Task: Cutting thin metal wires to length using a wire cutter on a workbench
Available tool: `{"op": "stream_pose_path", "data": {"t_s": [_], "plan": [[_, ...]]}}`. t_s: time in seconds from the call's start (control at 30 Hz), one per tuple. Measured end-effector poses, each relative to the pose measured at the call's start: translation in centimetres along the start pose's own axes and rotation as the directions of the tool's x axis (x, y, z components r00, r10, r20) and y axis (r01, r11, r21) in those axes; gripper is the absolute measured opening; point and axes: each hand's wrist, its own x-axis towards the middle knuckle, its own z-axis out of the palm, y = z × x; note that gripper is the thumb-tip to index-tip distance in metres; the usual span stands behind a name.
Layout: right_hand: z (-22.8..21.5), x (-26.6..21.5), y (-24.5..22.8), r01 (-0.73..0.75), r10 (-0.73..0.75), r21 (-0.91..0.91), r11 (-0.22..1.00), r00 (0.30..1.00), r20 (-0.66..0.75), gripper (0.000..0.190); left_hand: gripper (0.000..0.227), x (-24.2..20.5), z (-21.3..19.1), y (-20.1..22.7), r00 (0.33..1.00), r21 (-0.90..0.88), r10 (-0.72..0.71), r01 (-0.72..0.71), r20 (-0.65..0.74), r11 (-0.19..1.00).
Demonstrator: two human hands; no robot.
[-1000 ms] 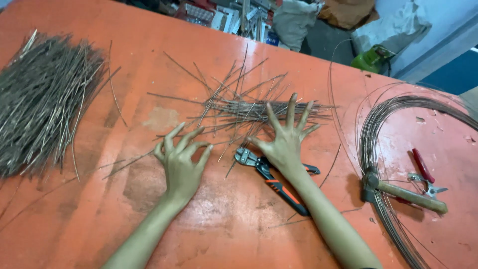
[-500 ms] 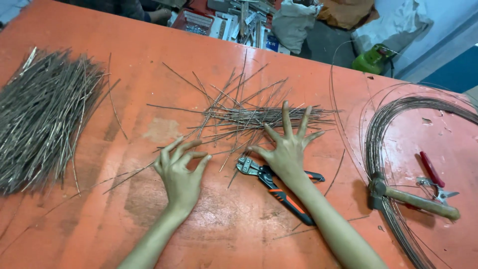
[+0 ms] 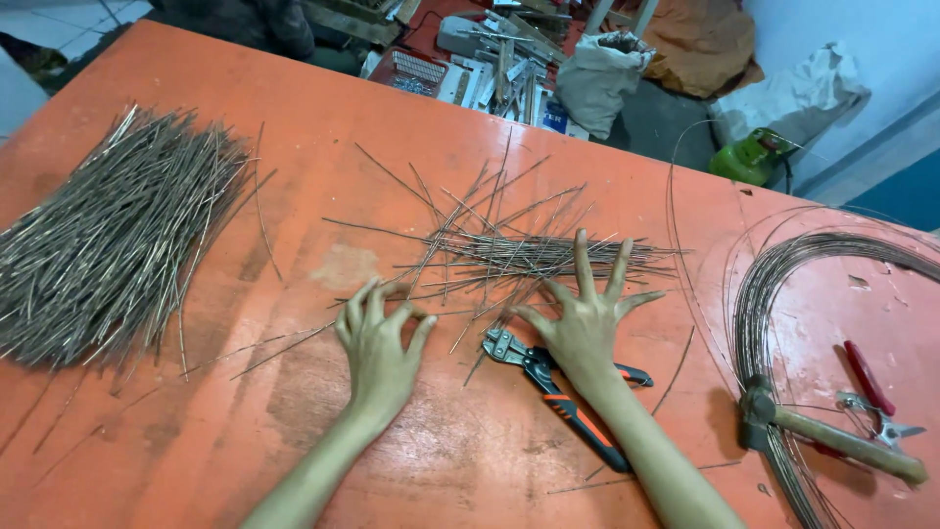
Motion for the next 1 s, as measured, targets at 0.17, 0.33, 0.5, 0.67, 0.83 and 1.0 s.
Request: {"op": "stream_pose_path", "data": {"t_s": [0.17,0.33,0.5,0.67,0.83,1.0], "plan": [[0.4,0.2,0.2,-0.059,0.056,0.041,0.997,0.997,0.061,0.062,0.018,0.2,-0.3,0.2,1.0,-0.029,0.03,-0.03,-0.01,0.999],[1.4,-0.3,0.6,-0.083,0.07,0.136,0.987,0.993,0.1,0.072,0.016,0.5,-0.9,0.1,0.994,-0.04,0.111,-0.111,0.0,0.993],[1.2,-0.5,0.6,-0.13,0.105,0.177,0.976,0.984,0.143,0.095,0.015,0.5,-1.1,-0.1,0.989,-0.049,0.148,-0.148,0.0,0.988],[1.3,0.2,0.8,-0.149,0.117,0.151,0.977,0.972,0.202,0.093,0.013,1.1,-0.7,0.0,0.986,-0.06,0.161,-0.164,-0.049,0.985],[0.3,0.1,0.1,-0.161,0.116,0.165,0.973,0.96,0.253,0.086,0.014,0.6,-1.0,0.3,0.981,-0.068,0.181,-0.185,-0.067,0.98],[0.3,0.8,0.7,-0.23,0.162,0.174,0.958,0.929,0.333,0.094,0.015,1.6,-0.6,0.8,0.972,-0.031,0.221,-0.224,-0.082,0.974]]}}
